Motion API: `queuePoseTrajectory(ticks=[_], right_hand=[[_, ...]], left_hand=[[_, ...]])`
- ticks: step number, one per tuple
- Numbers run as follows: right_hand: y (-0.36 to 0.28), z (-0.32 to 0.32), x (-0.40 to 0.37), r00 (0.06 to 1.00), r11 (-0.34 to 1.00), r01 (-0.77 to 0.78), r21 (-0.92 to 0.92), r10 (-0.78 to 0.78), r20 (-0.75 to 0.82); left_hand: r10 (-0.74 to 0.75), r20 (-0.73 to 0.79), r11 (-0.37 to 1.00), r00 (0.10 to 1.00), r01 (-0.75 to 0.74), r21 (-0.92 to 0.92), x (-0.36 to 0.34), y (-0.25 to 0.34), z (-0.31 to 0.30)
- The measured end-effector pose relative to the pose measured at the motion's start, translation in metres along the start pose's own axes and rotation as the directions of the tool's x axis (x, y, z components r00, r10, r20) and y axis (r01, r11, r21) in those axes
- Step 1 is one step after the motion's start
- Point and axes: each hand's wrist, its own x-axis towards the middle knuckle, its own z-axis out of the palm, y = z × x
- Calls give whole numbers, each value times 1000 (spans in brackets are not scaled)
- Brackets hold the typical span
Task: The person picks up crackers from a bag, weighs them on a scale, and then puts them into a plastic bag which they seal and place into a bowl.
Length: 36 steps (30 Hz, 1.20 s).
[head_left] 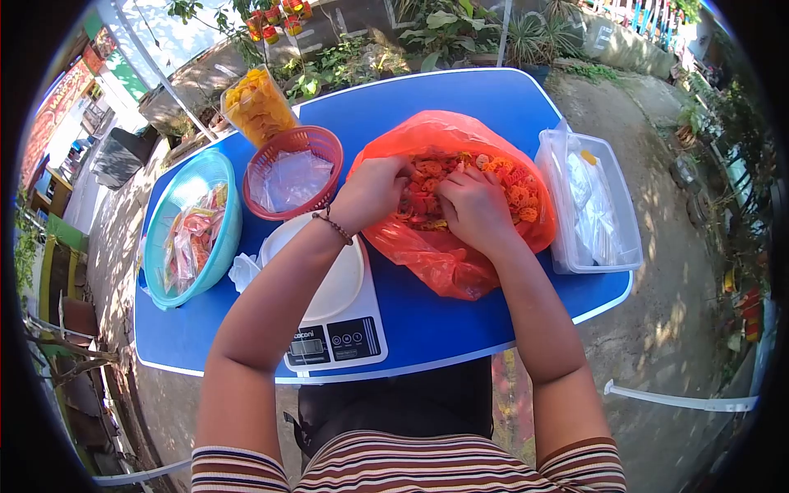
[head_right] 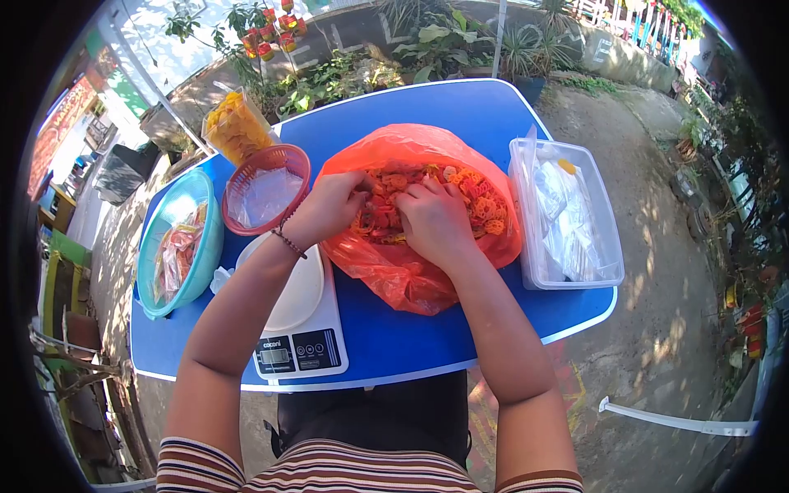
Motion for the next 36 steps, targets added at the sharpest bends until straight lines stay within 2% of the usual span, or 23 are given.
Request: queuePoseTrajectory(ticks=[4,8,11,13,14,16,19,23,26,29,32,36], right_hand=[[4,-6,0,999,998,-44,-44,42,-29],[-3,-3,0,997,997,31,70,-26,-72],[-5,13,-3,992,989,126,77,-123,-39],[-7,6,0,996,995,66,70,-70,63],[-9,4,-1,992,997,31,66,-39,117],[-8,0,-2,993,999,-2,38,-2,114],[-2,-5,-3,990,998,-45,37,40,133],[-1,-10,-2,993,996,-75,53,70,90],[1,-12,1,990,974,-142,179,141,18],[5,-8,1,962,879,-250,407,274,0],[2,-18,2,950,942,-300,151,309,-37],[6,-13,1,946,966,-238,-99,208,-248]], left_hand=[[-19,-84,998,996,13,-64,-1,-4,-1],[-42,-23,997,999,43,68,-3,0,-4],[-12,38,976,999,3,219,-4,5,-5],[50,35,942,998,-58,329,-7,-1,2],[34,54,939,998,-51,339,-7,-3,4],[5,89,932,996,-37,362,-4,-3,2],[-122,139,952,983,76,298,-1,8,-6],[-68,36,986,997,61,153,-2,11,-5],[-25,-29,999,999,23,-46,0,3,-1],[-43,-58,981,997,31,-193,2,-1,1],[-69,-49,973,996,57,-223,5,-7,1],[-88,-63,984,994,76,-164,3,-6,5]])
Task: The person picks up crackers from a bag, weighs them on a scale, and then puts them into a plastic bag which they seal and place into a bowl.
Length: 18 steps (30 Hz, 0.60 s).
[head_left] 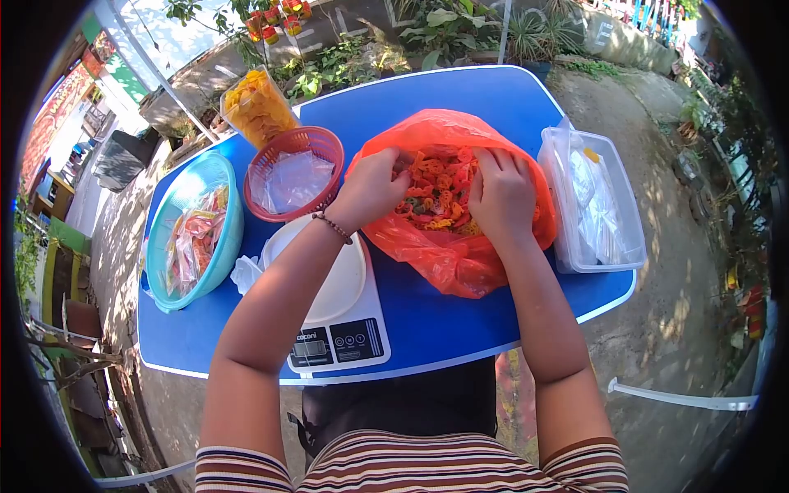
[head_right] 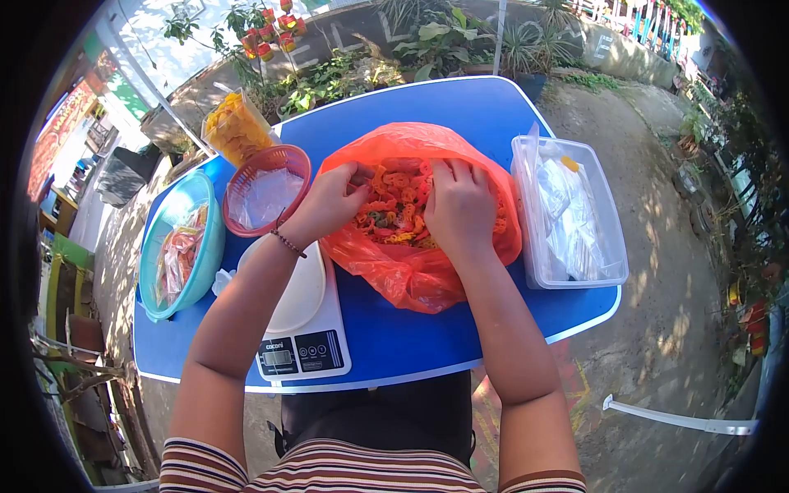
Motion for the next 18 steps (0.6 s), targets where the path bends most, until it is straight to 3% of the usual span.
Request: queuePoseTrajectory(ticks=[2,4,8,11,13,14,16,18], right_hand=[[-7,0,0,996,997,67,-49,-69,-55],[-11,6,-4,982,983,147,107,-159,105],[-15,31,-16,897,933,277,230,-336,285],[-15,23,-13,891,935,214,283,-306,336],[-14,15,-10,937,944,190,269,-256,239],[-13,12,-9,955,949,176,262,-229,190],[-10,11,-5,988,901,57,430,-112,104],[-13,8,-2,999,815,-19,579,-4,38]], left_hand=[[13,38,996,999,-17,90,-1,-1,1],[26,121,973,992,-53,223,-1,3,-1],[27,3,996,1000,-27,84,3,1,-2],[-8,-85,999,996,5,-42,8,-8,2],[-101,-88,987,991,89,-133,5,0,-1],[-106,-74,992,992,100,-82,2,4,-3],[-117,-45,993,992,118,20,-5,20,-11],[-80,40,992,996,83,-92,-5,10,-7]])
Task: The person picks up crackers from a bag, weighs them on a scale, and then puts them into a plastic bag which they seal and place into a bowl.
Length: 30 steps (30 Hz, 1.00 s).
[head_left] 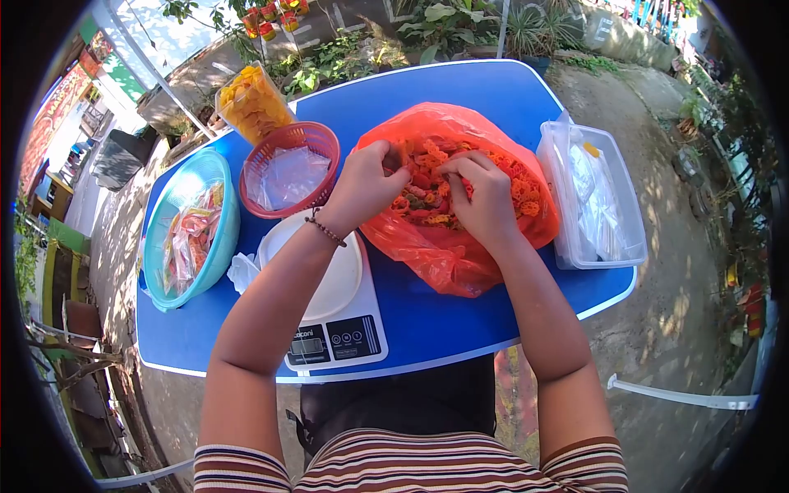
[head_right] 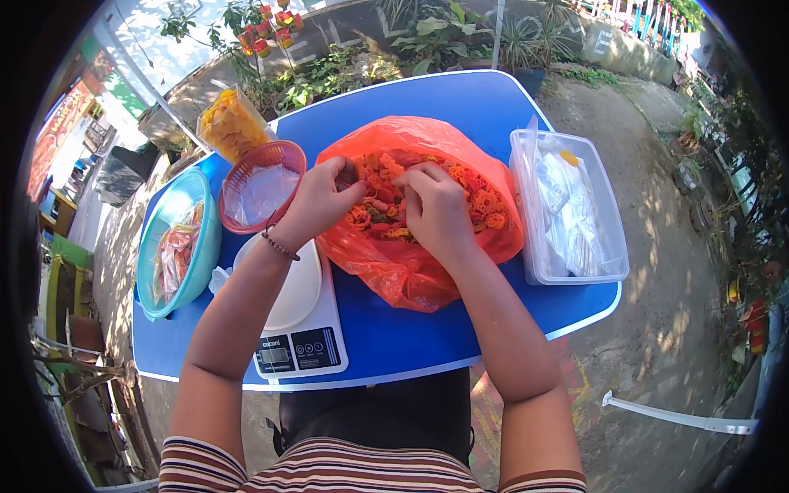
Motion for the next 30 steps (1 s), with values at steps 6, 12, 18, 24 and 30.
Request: queuePoseTrajectory(ticks=[6,12,18,24,30], right_hand=[[-18,7,-5,998,982,66,178,-61,-34],[-27,6,-8,981,978,191,90,-188,-43],[-22,5,-2,978,981,185,64,-190,83],[1,31,-19,921,899,259,-353,-120,370],[-6,24,-12,883,939,158,-306,4,469]], left_hand=[[-42,221,806,974,164,-569,-15,12,-6],[-38,262,688,964,216,-693,-33,22,-12],[-104,124,652,987,162,-741,-40,17,-12],[-263,173,383,949,267,-884,-49,9,-16],[-332,186,229,925,270,-935,-57,13,-18]])
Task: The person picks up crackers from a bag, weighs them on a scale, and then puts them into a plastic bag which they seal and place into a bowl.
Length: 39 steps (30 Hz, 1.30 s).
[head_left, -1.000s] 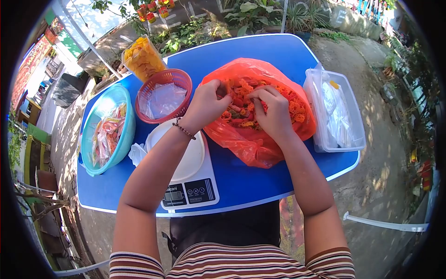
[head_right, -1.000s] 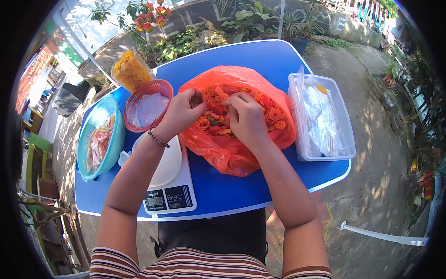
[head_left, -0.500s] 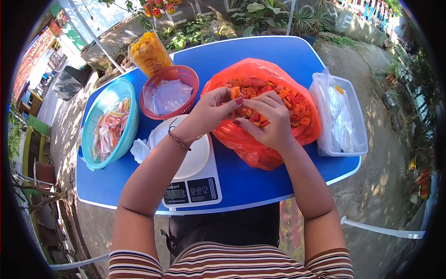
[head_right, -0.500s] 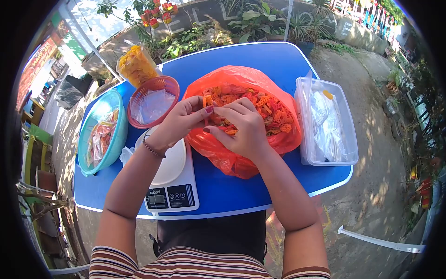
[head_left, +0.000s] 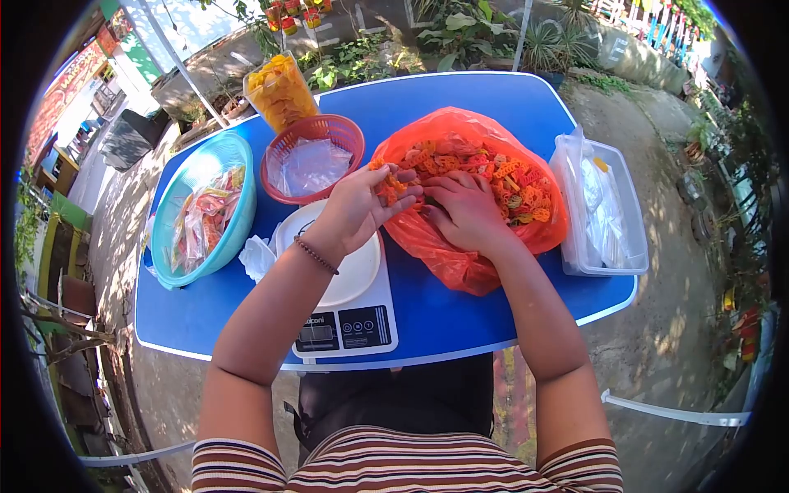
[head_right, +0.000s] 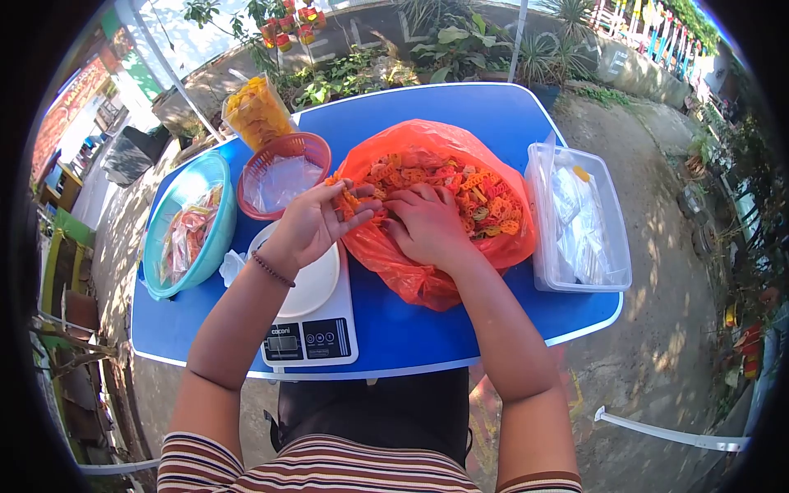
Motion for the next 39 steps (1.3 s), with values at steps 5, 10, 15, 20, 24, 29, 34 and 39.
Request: queuePoseTrajectory(ticks=[5,10,15,20,24,29,34,39], right_hand=[[-5,-5,1,996,997,-71,-35,73,47],[-8,22,9,983,992,52,-117,-72,-170],[-6,16,7,989,999,25,-36,-30,-145],[-1,-10,-4,949,995,64,81,-36,-312],[14,-41,-4,879,941,-244,235,317,-356],[43,-33,-4,840,973,-225,-54,166,-517],[23,-31,-4,944,998,59,35,-44,-327],[15,-32,-5,954,989,14,146,31,-300]], left_hand=[[-37,-28,993,999,34,-112,-3,8,-4],[10,-94,993,996,-22,-120,-2,1,-2],[34,-120,996,992,-43,-73,2,2,3],[-29,-40,1000,999,29,-7,8,2,0],[-3,-25,998,1000,5,60,10,-6,-3],[249,66,767,966,-238,596,30,0,-16],[222,354,148,909,-390,909,35,-5,7],[105,453,-259,885,-415,872,25,-21,29]])
